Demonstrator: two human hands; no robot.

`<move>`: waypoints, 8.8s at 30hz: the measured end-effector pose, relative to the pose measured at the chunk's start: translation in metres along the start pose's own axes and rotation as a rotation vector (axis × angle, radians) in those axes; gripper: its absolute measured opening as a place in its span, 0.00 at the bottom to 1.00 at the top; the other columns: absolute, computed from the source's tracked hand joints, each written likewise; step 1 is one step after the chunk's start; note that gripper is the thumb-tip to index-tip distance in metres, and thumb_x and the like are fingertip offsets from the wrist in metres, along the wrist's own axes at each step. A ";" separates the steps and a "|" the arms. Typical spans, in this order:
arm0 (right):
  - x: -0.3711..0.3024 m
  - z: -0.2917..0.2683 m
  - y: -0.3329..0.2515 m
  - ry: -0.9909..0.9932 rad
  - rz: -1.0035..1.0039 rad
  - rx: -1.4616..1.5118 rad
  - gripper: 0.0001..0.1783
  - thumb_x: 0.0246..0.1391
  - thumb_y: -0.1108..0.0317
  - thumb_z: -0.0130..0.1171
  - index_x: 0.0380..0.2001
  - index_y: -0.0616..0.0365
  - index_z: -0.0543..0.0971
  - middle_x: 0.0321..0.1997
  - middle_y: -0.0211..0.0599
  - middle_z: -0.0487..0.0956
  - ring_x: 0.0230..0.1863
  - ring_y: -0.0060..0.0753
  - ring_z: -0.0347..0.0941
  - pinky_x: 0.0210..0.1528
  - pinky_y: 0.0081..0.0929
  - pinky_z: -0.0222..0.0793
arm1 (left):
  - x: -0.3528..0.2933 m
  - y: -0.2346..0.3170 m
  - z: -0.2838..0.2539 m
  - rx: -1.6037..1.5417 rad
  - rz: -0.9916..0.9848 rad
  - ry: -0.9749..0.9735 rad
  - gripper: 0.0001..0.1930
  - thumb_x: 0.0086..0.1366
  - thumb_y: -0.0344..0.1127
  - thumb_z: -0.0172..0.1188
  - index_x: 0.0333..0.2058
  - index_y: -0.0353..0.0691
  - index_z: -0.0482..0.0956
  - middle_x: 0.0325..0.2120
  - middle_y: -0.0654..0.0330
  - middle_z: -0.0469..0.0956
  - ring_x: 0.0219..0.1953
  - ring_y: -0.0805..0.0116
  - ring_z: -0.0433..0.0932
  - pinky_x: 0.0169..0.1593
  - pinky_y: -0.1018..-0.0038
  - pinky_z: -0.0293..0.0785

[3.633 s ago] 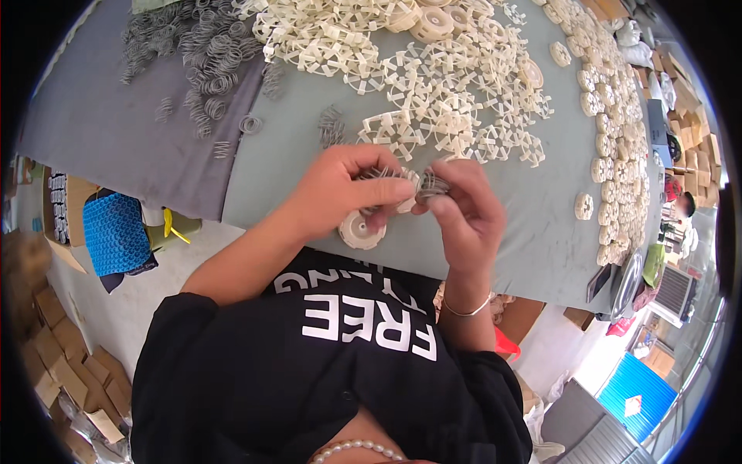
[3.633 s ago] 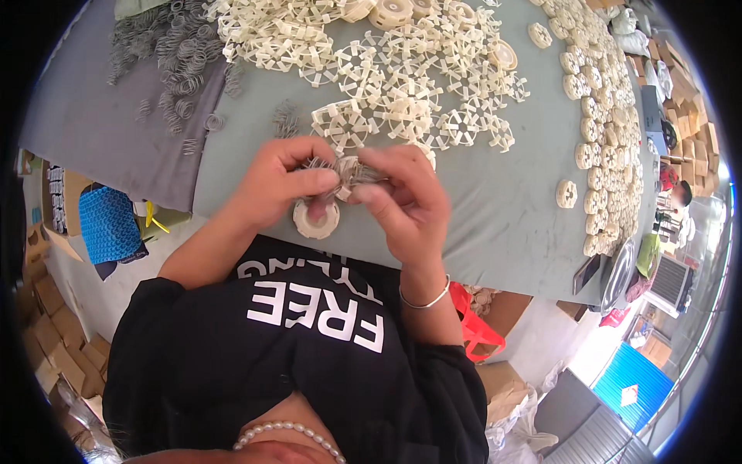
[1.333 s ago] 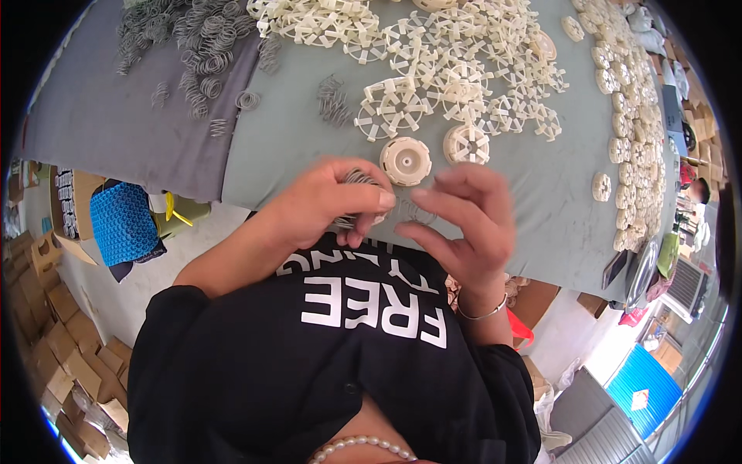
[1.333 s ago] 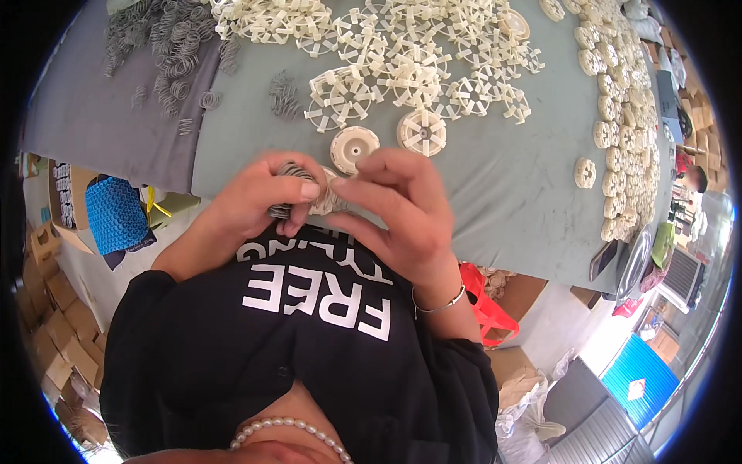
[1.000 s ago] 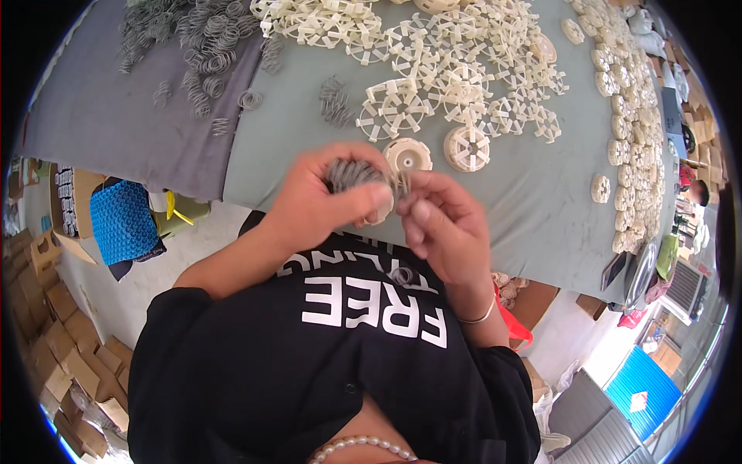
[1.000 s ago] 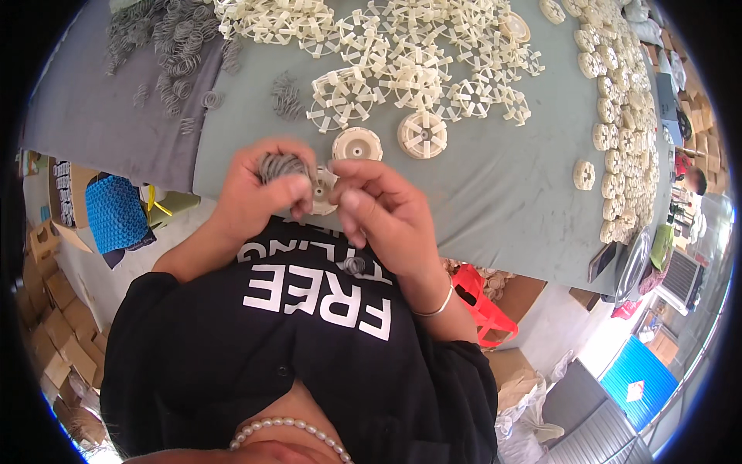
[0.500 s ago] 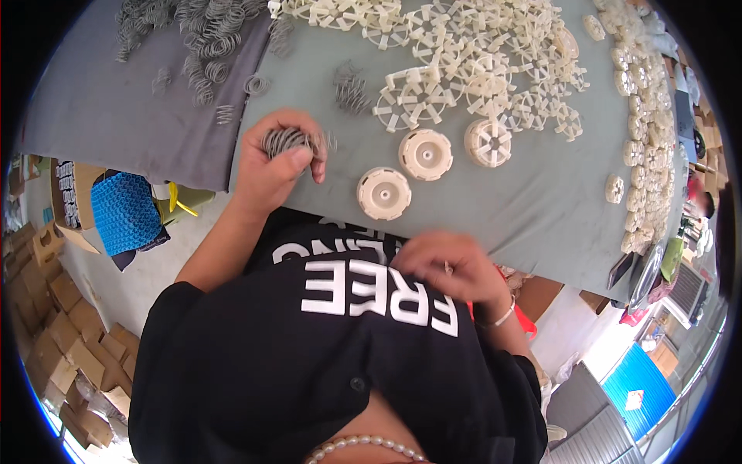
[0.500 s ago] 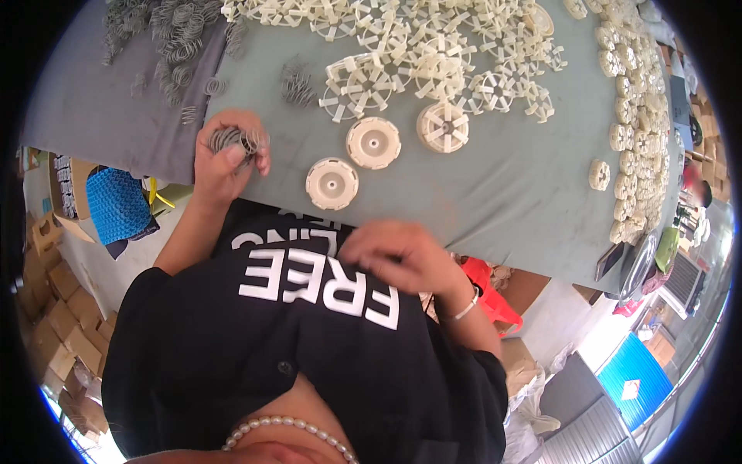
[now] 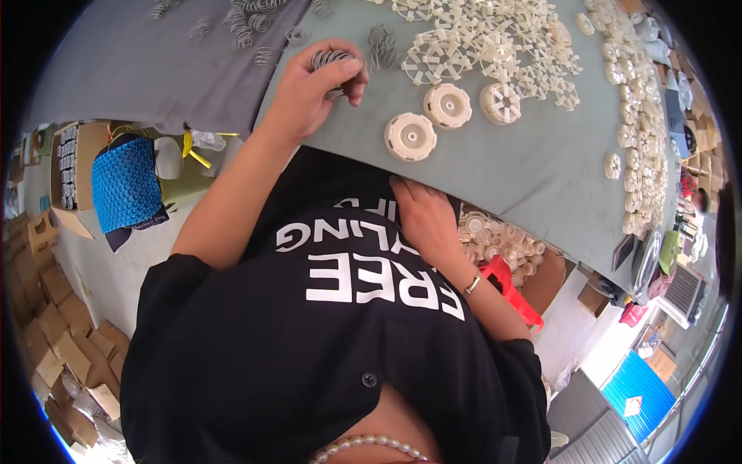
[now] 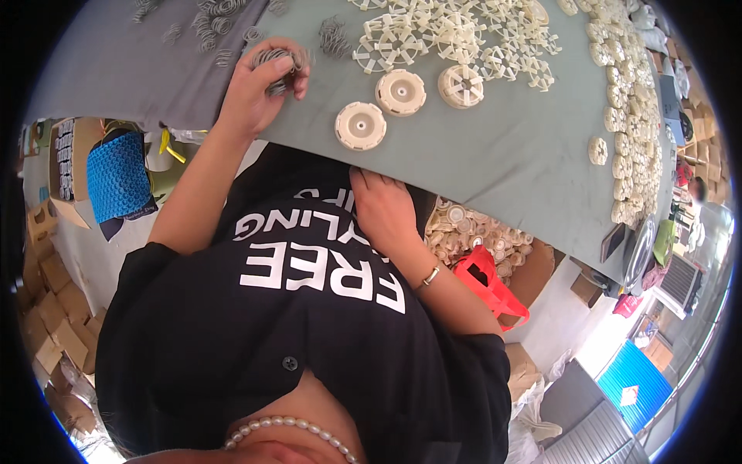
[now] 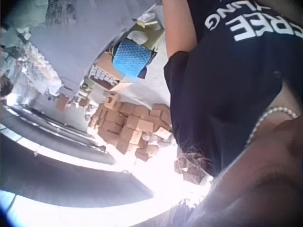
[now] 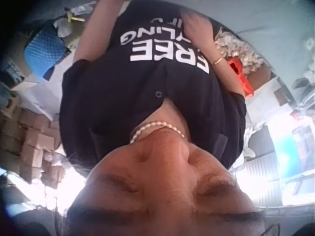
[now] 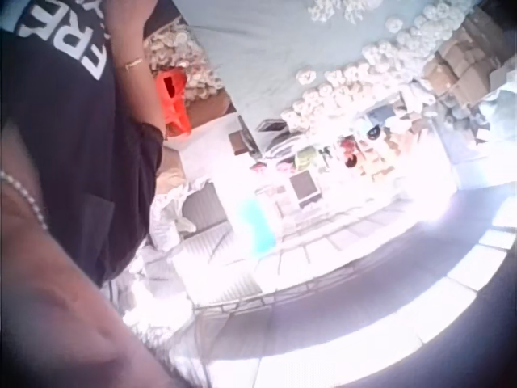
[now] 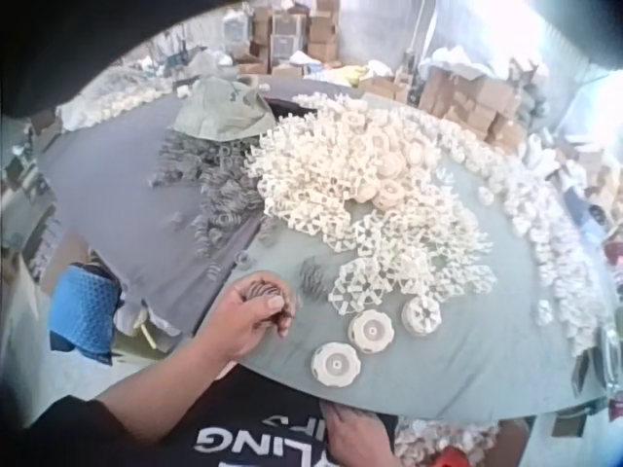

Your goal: The person assembles small white plastic components by hand on a table. They insert metal springs into circular plastic bases and attach star-shaped plastic pieces to form complete units. The person repeatedly picks up parts, aligns them, and places the assembled units on the table.

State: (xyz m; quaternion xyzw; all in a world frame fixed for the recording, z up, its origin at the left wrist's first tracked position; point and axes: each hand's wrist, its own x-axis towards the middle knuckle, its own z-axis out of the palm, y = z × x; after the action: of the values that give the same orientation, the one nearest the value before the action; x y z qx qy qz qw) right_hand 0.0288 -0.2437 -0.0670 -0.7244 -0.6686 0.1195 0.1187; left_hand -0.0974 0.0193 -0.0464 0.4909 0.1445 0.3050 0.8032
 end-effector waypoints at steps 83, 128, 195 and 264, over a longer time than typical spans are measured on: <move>0.004 -0.115 0.089 0.208 0.290 0.412 0.40 0.43 0.72 0.78 0.63 0.59 0.78 0.61 0.45 0.77 0.53 0.45 0.77 0.57 0.39 0.76 | -0.032 0.024 0.062 1.272 -0.127 -0.225 0.39 0.52 0.43 0.79 0.64 0.51 0.78 0.31 0.61 0.83 0.35 0.58 0.83 0.43 0.63 0.78; 0.068 -0.165 0.184 0.274 0.360 0.106 0.32 0.45 0.68 0.77 0.57 0.53 0.82 0.51 0.36 0.79 0.43 0.37 0.76 0.48 0.35 0.78 | 0.003 0.019 0.103 1.442 -0.274 -0.352 0.35 0.55 0.49 0.76 0.63 0.57 0.79 0.37 0.60 0.86 0.40 0.54 0.85 0.43 0.59 0.79; 0.065 -0.106 0.097 0.388 0.181 0.111 0.35 0.45 0.63 0.78 0.58 0.55 0.79 0.61 0.42 0.79 0.61 0.50 0.75 0.63 0.44 0.72 | -0.005 0.008 0.081 0.188 -0.583 -0.152 0.18 0.65 0.26 0.65 0.54 0.35 0.79 0.46 0.58 0.79 0.32 0.79 0.77 0.32 0.80 0.78; 0.002 -0.103 0.126 0.506 0.396 0.187 0.36 0.38 0.56 0.85 0.53 0.57 0.84 0.61 0.49 0.77 0.58 0.50 0.75 0.59 0.43 0.72 | 0.018 0.015 0.077 0.994 -0.540 -0.300 0.20 0.70 0.49 0.68 0.48 0.38 0.83 0.29 0.66 0.81 0.30 0.77 0.79 0.29 0.75 0.73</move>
State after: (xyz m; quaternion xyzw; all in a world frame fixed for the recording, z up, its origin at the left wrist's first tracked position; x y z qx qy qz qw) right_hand 0.1813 -0.2523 -0.0113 -0.8328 -0.4503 0.0174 0.3214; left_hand -0.0476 -0.0186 0.0044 0.7925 0.2748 -0.0879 0.5373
